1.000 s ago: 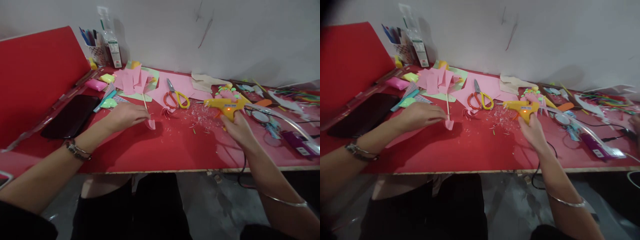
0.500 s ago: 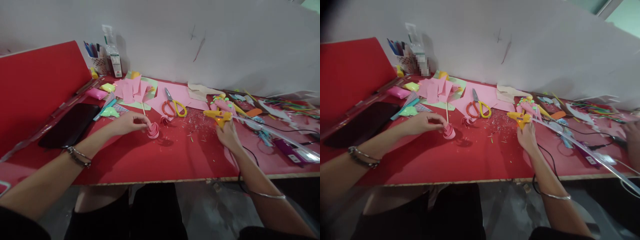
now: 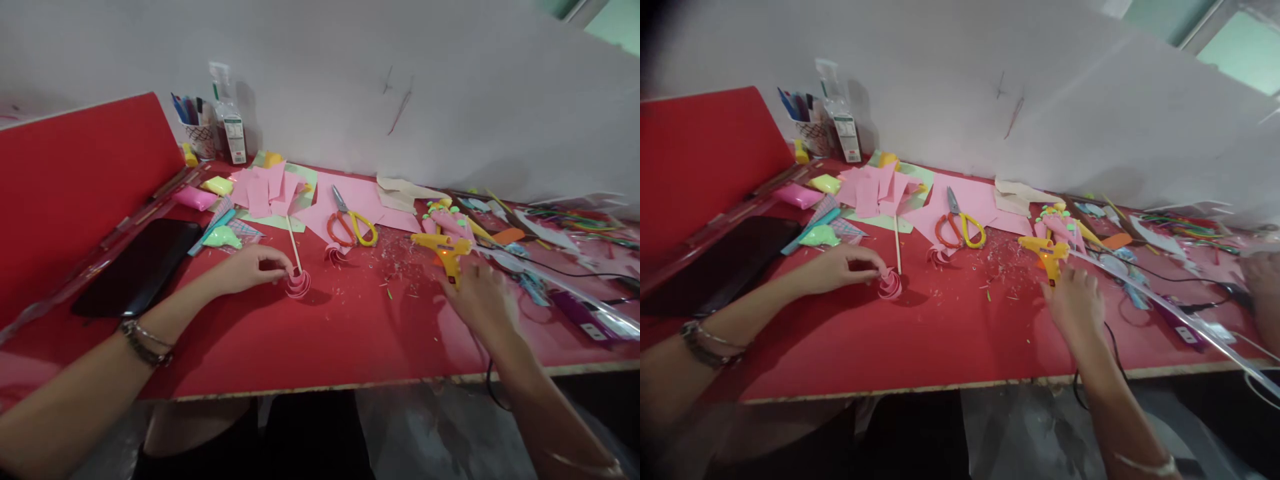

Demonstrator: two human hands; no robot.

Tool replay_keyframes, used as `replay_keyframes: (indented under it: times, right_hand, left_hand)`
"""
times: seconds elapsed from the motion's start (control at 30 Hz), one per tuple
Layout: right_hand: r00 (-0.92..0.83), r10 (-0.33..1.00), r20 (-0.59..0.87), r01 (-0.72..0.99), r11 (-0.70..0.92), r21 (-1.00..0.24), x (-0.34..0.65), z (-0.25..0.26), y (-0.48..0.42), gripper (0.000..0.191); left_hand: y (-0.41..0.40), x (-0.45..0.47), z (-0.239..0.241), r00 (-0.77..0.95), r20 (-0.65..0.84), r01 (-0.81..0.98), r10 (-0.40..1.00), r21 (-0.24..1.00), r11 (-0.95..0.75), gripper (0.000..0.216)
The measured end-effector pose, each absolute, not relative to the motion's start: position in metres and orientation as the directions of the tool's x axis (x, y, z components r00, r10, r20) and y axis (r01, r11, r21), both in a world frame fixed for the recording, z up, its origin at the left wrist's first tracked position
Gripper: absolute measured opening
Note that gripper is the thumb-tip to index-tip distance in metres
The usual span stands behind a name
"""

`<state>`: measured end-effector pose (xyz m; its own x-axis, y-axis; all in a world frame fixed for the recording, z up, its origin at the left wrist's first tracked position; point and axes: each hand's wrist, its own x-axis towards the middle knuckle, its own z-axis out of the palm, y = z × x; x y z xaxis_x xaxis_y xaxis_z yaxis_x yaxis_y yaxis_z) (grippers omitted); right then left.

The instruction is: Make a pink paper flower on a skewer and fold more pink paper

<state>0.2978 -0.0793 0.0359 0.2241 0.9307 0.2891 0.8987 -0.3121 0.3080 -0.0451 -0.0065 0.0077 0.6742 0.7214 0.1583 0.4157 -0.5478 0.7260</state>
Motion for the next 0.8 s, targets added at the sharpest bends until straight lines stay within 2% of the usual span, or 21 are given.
replay_keyframes:
  times: [0.07,0.1,0.17,0.23,0.3,0.4,0.57,0.7,0.8]
  right_hand:
    - [0.252,0.938,0.238,0.877,-0.325,0.354,0.282,0.044,-0.088,0.032]
    - [0.237,0.953,0.187,0.903,-0.287,0.319,0.273,0.046,-0.090,0.030]
    - [0.174,0.983,0.059,0.976,-0.180,0.123,0.256,0.049,-0.085,0.030]
    - [0.026,0.998,-0.055,0.989,-0.034,-0.141,0.241,0.046,-0.071,0.039]
    - [-0.003,0.993,-0.122,0.933,-0.041,-0.359,0.227,0.040,-0.050,0.038]
    - [0.013,0.991,-0.132,0.829,-0.084,-0.553,0.210,0.029,-0.021,0.022]
    - [-0.010,0.999,-0.053,0.765,-0.026,-0.643,0.189,0.019,-0.006,0.013]
    - [-0.008,1.000,-0.028,0.581,-0.019,-0.814,0.184,0.014,-0.008,0.010]
    - [-0.038,0.998,0.043,0.431,0.055,-0.901,0.184,0.009,-0.007,0.013]
  left_hand:
    - [-0.006,-0.046,0.007,0.675,0.150,0.403,0.722,0.745,-0.532,0.018]
    - [-0.006,-0.046,0.007,0.671,0.146,0.400,0.727,0.754,-0.521,0.019]
    - [-0.007,-0.045,0.007,0.657,0.144,0.397,0.740,0.768,-0.502,0.018]
    - [-0.008,-0.044,0.007,0.662,0.133,0.399,0.738,0.771,-0.497,0.017]
    - [-0.009,-0.044,0.007,0.675,0.121,0.402,0.728,0.767,-0.500,0.017]
    - [-0.011,-0.045,0.007,0.671,0.128,0.399,0.730,0.768,-0.501,0.016]
    - [-0.011,-0.045,0.007,0.672,0.156,0.380,0.724,0.767,-0.517,0.016]
    - [-0.010,-0.044,0.006,0.693,0.167,0.364,0.701,0.759,-0.540,0.015]
    - [-0.010,-0.043,0.005,0.703,0.157,0.367,0.694,0.755,-0.543,0.015]
